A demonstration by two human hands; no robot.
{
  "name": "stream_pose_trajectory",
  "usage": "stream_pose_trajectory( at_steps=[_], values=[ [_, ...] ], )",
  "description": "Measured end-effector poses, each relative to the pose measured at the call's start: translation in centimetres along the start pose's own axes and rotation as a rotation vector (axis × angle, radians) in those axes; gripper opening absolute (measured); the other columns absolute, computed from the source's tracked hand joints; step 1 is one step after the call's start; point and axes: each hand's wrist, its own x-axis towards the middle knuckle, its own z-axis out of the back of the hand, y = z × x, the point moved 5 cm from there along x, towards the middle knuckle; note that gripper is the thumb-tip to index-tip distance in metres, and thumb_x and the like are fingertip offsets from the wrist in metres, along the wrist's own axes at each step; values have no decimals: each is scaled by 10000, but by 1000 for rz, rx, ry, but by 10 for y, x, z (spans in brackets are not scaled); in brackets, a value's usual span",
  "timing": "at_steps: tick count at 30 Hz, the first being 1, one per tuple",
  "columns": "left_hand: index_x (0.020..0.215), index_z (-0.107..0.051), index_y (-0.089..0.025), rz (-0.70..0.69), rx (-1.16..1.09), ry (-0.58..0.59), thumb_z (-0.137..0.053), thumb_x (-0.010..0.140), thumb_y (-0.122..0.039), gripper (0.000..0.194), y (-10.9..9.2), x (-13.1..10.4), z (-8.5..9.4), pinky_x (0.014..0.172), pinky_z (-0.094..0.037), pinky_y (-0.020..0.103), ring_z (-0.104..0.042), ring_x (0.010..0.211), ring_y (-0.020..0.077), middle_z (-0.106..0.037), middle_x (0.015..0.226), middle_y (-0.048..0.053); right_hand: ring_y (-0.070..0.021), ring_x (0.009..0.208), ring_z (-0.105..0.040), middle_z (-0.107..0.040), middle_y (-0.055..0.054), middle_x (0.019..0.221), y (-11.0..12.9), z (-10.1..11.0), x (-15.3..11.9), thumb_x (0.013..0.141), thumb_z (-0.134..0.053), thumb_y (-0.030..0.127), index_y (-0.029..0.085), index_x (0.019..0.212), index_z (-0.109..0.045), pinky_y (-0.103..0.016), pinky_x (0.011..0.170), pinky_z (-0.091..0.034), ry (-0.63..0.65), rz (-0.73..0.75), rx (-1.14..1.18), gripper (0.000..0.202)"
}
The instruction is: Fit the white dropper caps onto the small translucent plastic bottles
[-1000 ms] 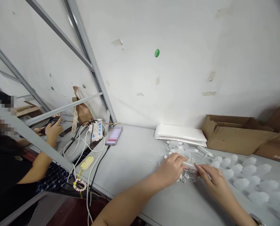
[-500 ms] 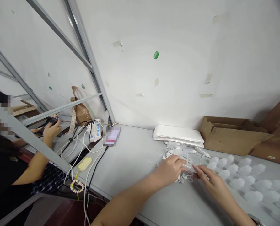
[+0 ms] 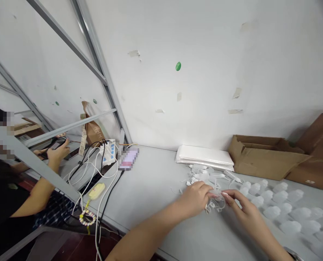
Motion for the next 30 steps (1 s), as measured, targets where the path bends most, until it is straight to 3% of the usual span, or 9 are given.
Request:
stream_pose_trajectory(
  at_steps=[6,8,12,15,18,21,24,27,30],
  values=[
    [877,-633,-157,337,-439,58,-353,867,-324,326,11,3,0,670,-459,252,-579,684,136,-641,739,29,-185,698,-580,-637,-60,808,-13,13,3,787,-445,494,200,901,-582,-287,635,-480,-191,-1,84,344],
    [890,-626,-148,436,-535,-9,-387,846,-334,306,18,4,1,623,-453,243,-566,632,127,-634,736,29,-184,683,-574,-628,-63,817,-18,18,6,780,-440,508,194,958,-574,-300,630,-483,-273,-40,54,385],
    [960,-595,-136,505,-652,-198,-482,795,-296,255,27,4,3,656,-450,244,-570,660,118,-616,901,60,-197,759,-581,-576,-94,1000,-18,14,9,789,-423,509,213,1232,-430,-324,640,-494,-249,-25,-40,533],
    [878,-616,-133,470,-686,-167,-498,788,-333,249,23,5,2,643,-443,240,-570,647,122,-612,829,44,-204,851,-568,-530,-101,1075,-12,10,7,830,-381,480,240,1291,-359,-349,717,-481,-227,66,-106,521],
    [787,-639,-139,382,-631,-60,-487,793,-381,287,12,5,2,633,-429,238,-558,645,132,-602,715,25,-208,852,-566,-593,-76,975,-6,5,4,849,-359,473,244,1207,-457,-372,779,-441,-152,167,-152,436],
    [792,-651,-150,341,-573,-17,-458,808,-395,313,7,5,2,656,-424,238,-549,688,139,-609,717,28,-199,728,-575,-639,-47,775,1,1,0,845,-364,492,231,905,-609,-359,746,-417,-62,235,-177,362],
    [832,-656,-154,357,-530,-27,-449,813,-396,319,11,5,2,690,-422,246,-546,724,145,-617,757,35,-170,575,-533,-568,-12,555,10,0,-2,840,-359,503,212,603,-562,-331,696,-408,-14,243,-145,426],
    [857,-653,-152,370,-506,-5,-496,787,-373,280,15,6,2,703,-418,247,-544,736,143,-617,818,42,-148,510,-487,-497,7,497,11,7,0,825,-359,526,206,570,-529,-271,565,-405,-27,106,-23,443],
    [833,-652,-147,370,-518,111,-555,746,-340,232,12,7,2,671,-416,235,-537,720,134,-613,828,38,-127,455,-429,-428,31,461,5,14,2,795,-386,558,198,586,-538,-233,458,-357,-38,-78,124,443]
  ],
)
